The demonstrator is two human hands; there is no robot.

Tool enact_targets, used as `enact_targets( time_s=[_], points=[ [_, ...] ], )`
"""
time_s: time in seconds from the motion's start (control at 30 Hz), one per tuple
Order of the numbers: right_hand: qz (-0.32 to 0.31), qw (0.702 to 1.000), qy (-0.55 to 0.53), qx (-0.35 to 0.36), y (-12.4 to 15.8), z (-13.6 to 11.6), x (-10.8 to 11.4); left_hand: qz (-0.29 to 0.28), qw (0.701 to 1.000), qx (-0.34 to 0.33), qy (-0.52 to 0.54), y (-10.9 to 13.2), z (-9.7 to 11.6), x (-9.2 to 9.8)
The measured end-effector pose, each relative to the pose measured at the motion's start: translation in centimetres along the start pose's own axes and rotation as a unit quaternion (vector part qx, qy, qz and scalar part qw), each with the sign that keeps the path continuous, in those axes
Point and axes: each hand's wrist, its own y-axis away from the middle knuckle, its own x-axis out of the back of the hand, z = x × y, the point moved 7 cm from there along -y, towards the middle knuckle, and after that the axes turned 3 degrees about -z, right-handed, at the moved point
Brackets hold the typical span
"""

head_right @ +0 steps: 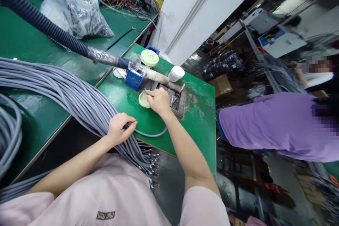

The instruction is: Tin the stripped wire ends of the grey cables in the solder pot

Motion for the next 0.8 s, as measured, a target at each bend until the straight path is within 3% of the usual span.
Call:
enact_targets(
  time_s=[0.27,0.43,0.6,0.8],
  points=[
    [-0.023,0.999,0.043,0.005,-0.3,-0.8,-0.8,-0.003,1.0,0.0,0.001,0.0,0.0,0.0],
    [0.02,1.0,-0.015,0.011,0.2,0.2,0.3,0.0,1.0,-0.001,0.0,0.0,0.0,0.0],
    [0.121,0.986,-0.117,-0.023,1.7,4.9,2.3,0.001,1.0,-0.002,-0.005,-0.1,0.1,0.0],
    [0.131,0.979,-0.083,-0.135,2.1,11.2,0.7,0.004,1.0,-0.012,-0.01,-0.3,0.4,0.1]
  ],
)
